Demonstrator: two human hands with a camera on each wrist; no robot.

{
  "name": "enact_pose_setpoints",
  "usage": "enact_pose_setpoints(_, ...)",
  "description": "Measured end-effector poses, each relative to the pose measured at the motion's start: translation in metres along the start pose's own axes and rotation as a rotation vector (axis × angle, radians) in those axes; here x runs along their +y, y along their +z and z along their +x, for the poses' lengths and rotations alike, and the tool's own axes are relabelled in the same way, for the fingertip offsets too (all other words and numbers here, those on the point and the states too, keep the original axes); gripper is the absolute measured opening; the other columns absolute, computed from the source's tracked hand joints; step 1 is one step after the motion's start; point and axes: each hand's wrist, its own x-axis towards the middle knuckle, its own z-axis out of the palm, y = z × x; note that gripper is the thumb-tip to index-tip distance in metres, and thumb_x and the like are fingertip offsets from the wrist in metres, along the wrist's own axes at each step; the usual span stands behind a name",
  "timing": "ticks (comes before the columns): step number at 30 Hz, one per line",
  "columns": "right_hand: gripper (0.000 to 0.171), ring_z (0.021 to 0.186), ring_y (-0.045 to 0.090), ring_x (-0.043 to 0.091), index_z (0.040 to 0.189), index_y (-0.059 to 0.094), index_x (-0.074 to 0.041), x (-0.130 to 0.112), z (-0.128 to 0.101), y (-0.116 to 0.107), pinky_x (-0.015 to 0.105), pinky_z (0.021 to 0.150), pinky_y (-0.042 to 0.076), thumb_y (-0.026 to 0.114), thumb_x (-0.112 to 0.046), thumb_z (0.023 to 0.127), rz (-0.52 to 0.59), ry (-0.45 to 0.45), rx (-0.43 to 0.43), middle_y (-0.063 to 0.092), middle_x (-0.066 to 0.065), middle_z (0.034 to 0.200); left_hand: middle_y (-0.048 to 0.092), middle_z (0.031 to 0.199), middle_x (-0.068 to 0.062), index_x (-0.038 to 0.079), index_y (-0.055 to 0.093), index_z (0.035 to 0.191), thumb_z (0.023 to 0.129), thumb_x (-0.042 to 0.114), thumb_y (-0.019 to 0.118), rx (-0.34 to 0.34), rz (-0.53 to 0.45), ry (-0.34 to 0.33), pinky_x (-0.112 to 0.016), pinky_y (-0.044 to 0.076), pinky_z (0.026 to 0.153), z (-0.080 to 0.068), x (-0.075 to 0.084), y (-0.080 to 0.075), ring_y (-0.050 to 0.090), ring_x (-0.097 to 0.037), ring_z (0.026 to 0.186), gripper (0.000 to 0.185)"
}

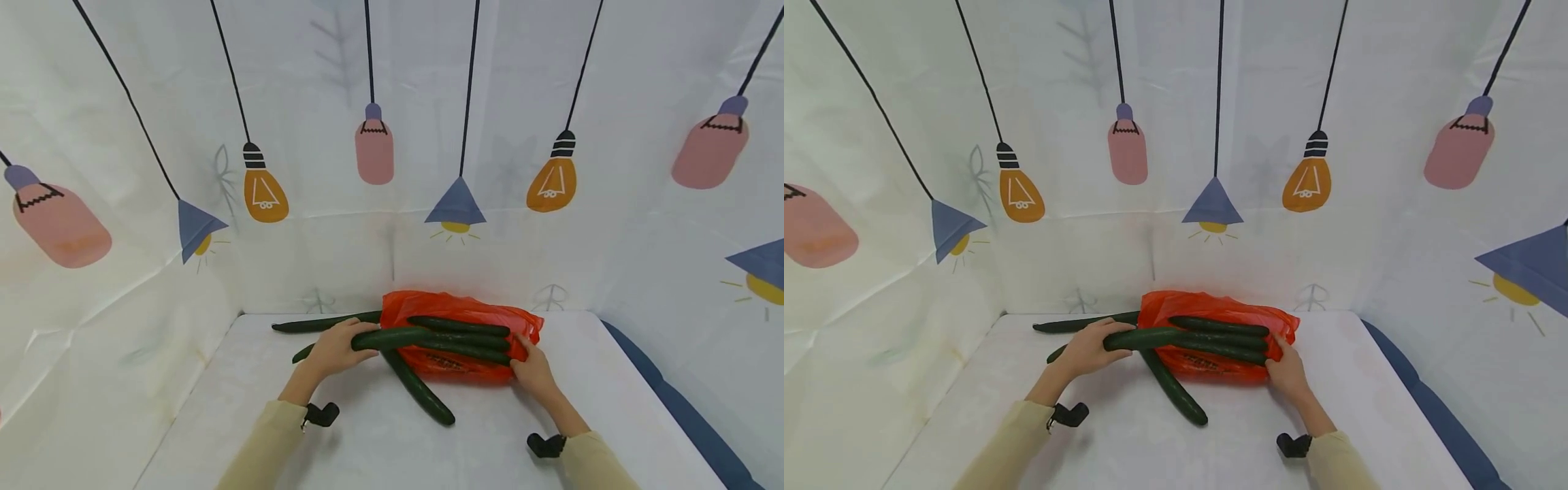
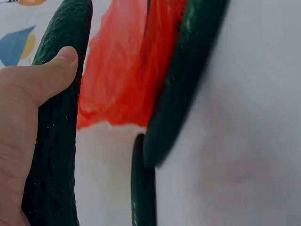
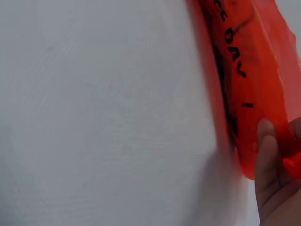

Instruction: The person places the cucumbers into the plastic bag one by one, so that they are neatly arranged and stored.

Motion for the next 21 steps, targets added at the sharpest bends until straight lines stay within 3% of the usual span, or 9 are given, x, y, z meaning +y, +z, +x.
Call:
enact_pose_setpoints(2,0.07,0.116,0.04,0.045,0.151,0.024,0.003,-0.001,0.0,-0.003,0.054,0.094,0.042,0.047,0.006,0.084,-0.01,0.0,-0.019,0.039,0.033,0.139,0.06,0.107,0.005,0.033,0.063,0.126,0.084,0.045,0.075,-0.009,-0.008,0.022,-0.038,0.049,0.076,0.01,0.009,0.003,0.056,-0.014,0.087,0.046)
enact_pose_setpoints(4,0.072,0.112,0.043,0.043,0.152,0.023,0.002,-0.001,0.0,-0.004,0.046,0.082,0.049,0.048,0.007,0.084,-0.005,0.009,-0.05,0.042,0.033,0.135,0.06,0.111,0.003,0.033,0.063,0.127,0.084,0.045,0.074,-0.017,-0.013,0.036,-0.04,0.05,0.08,0.02,0.015,0.007,0.057,-0.016,0.093,0.046)
enact_pose_setpoints(7,0.072,0.102,0.05,0.04,0.151,0.026,0.001,0.001,-0.002,-0.003,0.035,0.063,0.049,0.051,0.007,0.083,0.02,0.031,-0.057,0.046,0.03,0.126,0.061,0.115,0.002,0.033,0.062,0.128,0.084,0.047,0.074,-0.045,-0.022,0.043,-0.042,0.05,0.084,0.034,0.022,0.013,0.058,-0.017,0.099,0.047)
enact_pose_setpoints(9,0.071,0.1,0.051,0.041,0.149,0.03,0.004,0.002,-0.003,0.001,0.038,0.066,0.05,0.055,0.005,0.083,0.016,0.009,-0.038,0.048,0.031,0.123,0.061,0.119,0.001,0.032,0.062,0.129,0.085,0.048,0.072,-0.062,-0.023,0.058,-0.044,0.049,0.086,0.042,0.025,0.016,0.057,-0.019,0.102,0.048)
enact_pose_setpoints(14,0.069,0.112,0.046,0.045,0.146,0.032,0.008,0.008,-0.006,0.001,0.056,0.093,0.042,0.064,-0.004,0.086,-0.042,-0.008,-0.043,0.047,0.035,0.128,0.061,0.12,0.002,0.031,0.061,0.131,0.086,0.052,0.068,-0.093,-0.018,0.114,-0.041,0.049,0.085,0.064,0.034,0.025,0.057,-0.017,0.101,0.05)
enact_pose_setpoints(19,0.069,0.108,0.047,0.043,0.147,0.032,0.006,0.013,-0.009,0.001,0.045,0.08,0.05,0.064,-0.006,0.088,-0.026,0.023,-0.038,0.048,0.032,0.127,0.06,0.127,0.004,0.031,0.06,0.133,0.087,0.052,0.068,-0.137,-0.023,0.133,-0.043,0.048,0.091,0.087,0.047,0.031,0.055,-0.018,0.112,0.052)
enact_pose_setpoints(21,0.068,0.109,0.047,0.042,0.147,0.032,0.005,0.013,-0.01,-0.001,0.044,0.08,0.05,0.064,-0.007,0.088,-0.025,0.028,-0.038,0.047,0.032,0.129,0.059,0.13,0.005,0.031,0.06,0.134,0.087,0.053,0.067,-0.158,-0.017,0.13,-0.044,0.046,0.094,0.094,0.054,0.032,0.054,-0.019,0.116,0.052)
